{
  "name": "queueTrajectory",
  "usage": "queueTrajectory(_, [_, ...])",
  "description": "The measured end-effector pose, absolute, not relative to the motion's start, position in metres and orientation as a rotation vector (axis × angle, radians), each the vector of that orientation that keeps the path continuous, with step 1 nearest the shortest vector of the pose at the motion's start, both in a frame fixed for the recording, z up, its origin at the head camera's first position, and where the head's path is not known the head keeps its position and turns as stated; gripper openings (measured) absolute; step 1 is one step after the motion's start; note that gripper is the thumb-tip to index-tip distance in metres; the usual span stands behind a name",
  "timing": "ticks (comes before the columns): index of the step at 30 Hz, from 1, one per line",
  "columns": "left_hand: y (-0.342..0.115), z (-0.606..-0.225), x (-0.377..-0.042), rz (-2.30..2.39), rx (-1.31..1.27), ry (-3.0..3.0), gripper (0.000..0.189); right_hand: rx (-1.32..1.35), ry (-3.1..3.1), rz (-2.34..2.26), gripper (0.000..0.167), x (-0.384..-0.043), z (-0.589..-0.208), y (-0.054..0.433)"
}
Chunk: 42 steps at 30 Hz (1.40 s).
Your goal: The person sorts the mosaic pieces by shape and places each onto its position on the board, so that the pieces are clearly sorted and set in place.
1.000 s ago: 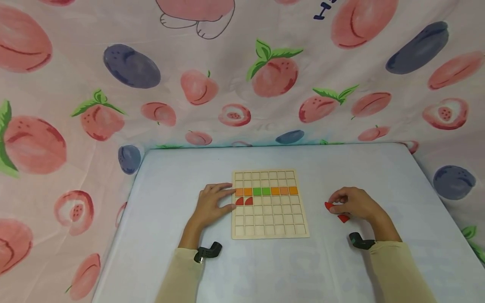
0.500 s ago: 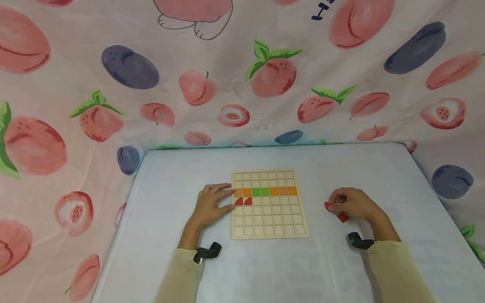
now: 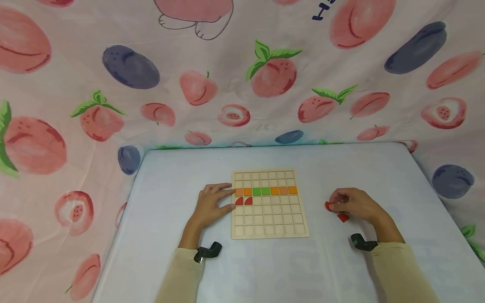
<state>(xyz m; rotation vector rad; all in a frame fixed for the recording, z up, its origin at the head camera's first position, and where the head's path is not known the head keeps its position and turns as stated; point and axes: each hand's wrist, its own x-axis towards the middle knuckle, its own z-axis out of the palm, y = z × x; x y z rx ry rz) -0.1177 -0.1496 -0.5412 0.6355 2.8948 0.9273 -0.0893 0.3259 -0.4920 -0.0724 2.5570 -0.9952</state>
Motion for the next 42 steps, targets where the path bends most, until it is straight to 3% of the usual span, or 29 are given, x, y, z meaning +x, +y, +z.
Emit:
queueTrajectory(10, [-0.149, -0.542, -0.119, 0.929, 0.637, 2.899, 0.053, -0.033, 2.560, -1.020, 0.018, -0.092, -0.488, 0.317])
queueTrajectory(16, [-0.149, -0.543, -0.119, 0.924, 0.644, 2.909, 0.052, -0.064, 2.603, -1.025, 0.034, -0.095, -0.488, 0.309])
queueTrajectory(29, [-0.149, -0.541, -0.119, 0.924, 0.595, 2.873, 0.053, -0.118, 2.614, -1.161, 0.017, -0.109, -0.497, 0.274])
queueTrajectory(42, [-0.150, -0.540, -0.118, 0.927, 0.586, 2.875, 0.053, -0.127, 2.420, -1.449, 0.031, -0.118, -0.498, 0.236])
